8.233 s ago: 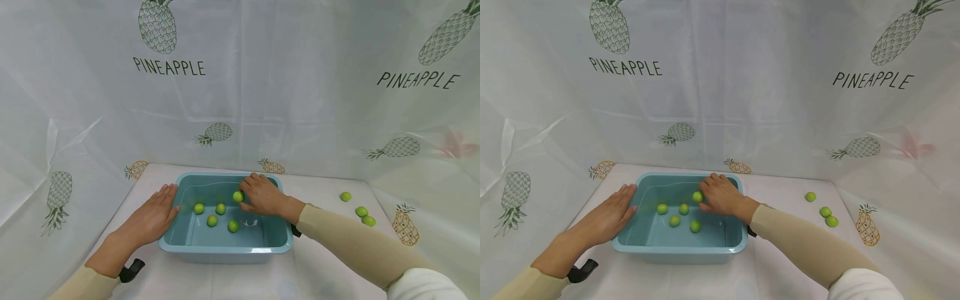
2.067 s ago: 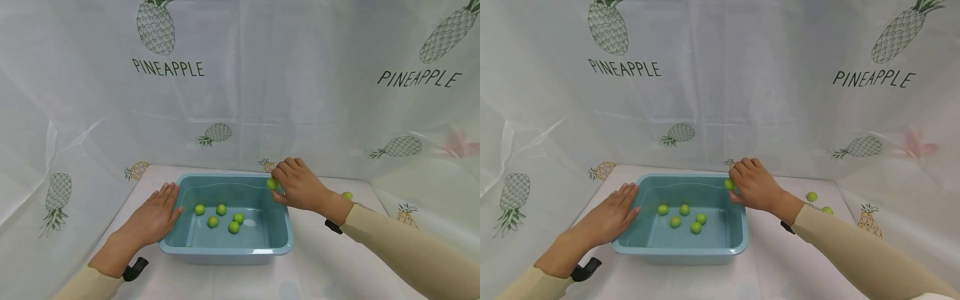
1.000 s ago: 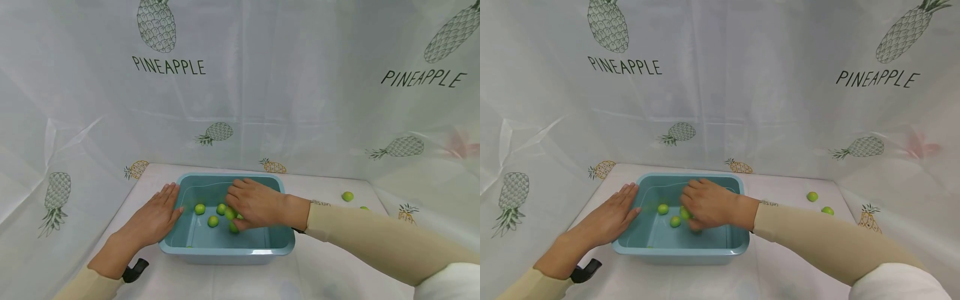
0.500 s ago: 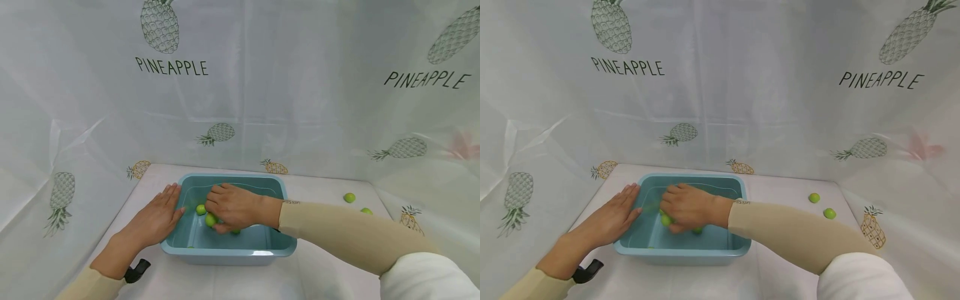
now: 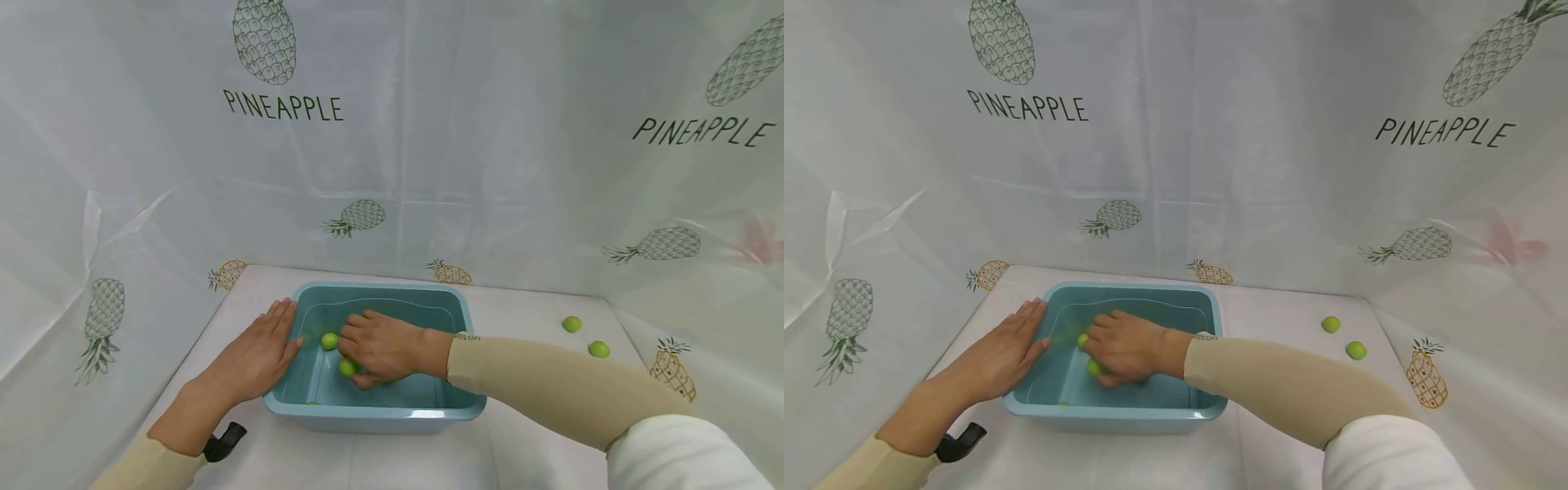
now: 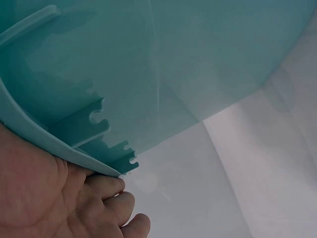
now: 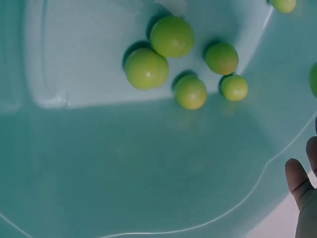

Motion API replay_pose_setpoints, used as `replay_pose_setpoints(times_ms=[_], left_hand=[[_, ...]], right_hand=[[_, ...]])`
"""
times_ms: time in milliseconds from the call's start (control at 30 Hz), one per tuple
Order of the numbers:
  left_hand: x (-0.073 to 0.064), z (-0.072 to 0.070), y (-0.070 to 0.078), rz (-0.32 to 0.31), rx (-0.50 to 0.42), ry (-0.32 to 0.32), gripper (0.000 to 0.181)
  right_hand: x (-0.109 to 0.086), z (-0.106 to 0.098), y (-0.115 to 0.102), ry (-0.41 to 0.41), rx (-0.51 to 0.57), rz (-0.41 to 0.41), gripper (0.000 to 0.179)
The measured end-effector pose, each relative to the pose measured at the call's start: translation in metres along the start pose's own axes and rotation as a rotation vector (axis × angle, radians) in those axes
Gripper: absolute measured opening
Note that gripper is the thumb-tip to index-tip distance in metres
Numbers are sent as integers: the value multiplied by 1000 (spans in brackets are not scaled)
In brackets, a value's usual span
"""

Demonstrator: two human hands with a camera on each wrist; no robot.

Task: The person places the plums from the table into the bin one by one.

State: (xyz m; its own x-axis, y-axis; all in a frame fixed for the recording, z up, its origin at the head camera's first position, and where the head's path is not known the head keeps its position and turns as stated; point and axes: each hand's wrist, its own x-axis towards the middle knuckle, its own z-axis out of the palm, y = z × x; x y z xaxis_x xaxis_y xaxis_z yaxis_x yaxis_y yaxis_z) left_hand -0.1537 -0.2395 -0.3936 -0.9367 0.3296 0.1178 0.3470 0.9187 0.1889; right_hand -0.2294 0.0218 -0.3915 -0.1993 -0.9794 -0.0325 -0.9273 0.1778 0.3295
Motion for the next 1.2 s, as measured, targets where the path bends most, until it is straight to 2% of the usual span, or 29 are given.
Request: replay_pose_setpoints(times_ms=[400,600,767,933,1100,1200], left_hand=[[0,0,2,4,-4,3,69],[-1,-1,2,4,-16,0,68],[-1,-1,2,-6,-29,-8,68],[-1,0,2,-17,-43,-10,69],[0,1,3,-16,-41,-9,69],[-1,1,4,-13,-35,-9,69]], right_hand=[[-3,5,0,3,-1,17,40],[-6,1,5,36,0,37,36],[-14,-14,15,107,20,84,30],[-30,-35,27,235,104,156,25],[-55,-49,39,345,122,249,23],[-75,-49,46,400,109,319,22]])
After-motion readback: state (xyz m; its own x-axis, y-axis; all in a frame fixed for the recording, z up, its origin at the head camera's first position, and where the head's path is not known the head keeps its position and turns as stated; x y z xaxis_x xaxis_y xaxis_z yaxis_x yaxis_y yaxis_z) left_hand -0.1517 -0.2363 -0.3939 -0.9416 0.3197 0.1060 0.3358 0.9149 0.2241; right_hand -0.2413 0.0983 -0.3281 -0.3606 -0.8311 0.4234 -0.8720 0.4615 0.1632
